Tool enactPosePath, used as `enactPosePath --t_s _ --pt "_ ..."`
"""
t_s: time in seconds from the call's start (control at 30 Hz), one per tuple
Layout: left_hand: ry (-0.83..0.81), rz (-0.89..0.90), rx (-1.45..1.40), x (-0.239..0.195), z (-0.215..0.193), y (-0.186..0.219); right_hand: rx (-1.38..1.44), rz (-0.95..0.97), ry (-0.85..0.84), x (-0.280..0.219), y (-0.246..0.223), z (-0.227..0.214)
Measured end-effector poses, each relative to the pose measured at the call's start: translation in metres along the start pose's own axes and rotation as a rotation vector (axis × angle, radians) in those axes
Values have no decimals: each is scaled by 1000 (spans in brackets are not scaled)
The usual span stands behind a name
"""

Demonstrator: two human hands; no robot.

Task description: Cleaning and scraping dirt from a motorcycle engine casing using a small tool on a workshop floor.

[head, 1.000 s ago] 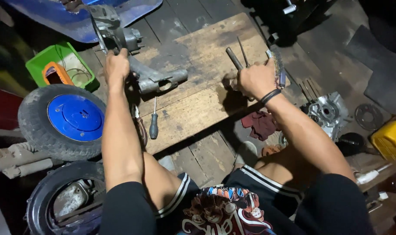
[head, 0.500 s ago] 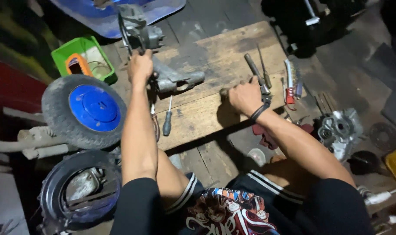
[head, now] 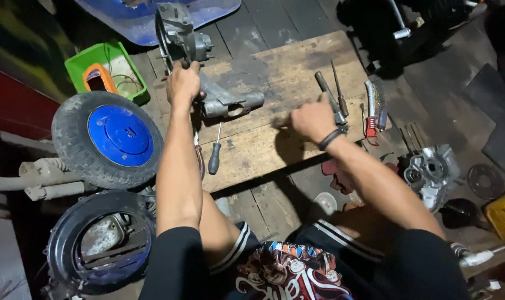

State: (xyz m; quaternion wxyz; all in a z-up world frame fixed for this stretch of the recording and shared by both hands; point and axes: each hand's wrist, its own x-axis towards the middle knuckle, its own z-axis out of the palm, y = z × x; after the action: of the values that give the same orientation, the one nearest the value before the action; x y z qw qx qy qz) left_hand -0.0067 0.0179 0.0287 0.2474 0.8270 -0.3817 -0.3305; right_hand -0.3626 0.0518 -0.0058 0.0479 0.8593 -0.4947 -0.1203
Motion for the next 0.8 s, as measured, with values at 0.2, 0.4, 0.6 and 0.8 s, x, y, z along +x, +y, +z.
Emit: enactPosePath --t_s 0.2,0.4,0.6,0.8 --pt "5 3 3 0 2 3 131 -77 35 -27 -33 -92" --pt "11 -24 -41 15 9 -10 100 -137 -165 -35 -32 -46" --pt "-7 -32 -1 1 1 1 165 -71 -6 -69 39 -43" --pt "-29 -32 59 7 -4 13 147 -59 418 -20 -38 53"
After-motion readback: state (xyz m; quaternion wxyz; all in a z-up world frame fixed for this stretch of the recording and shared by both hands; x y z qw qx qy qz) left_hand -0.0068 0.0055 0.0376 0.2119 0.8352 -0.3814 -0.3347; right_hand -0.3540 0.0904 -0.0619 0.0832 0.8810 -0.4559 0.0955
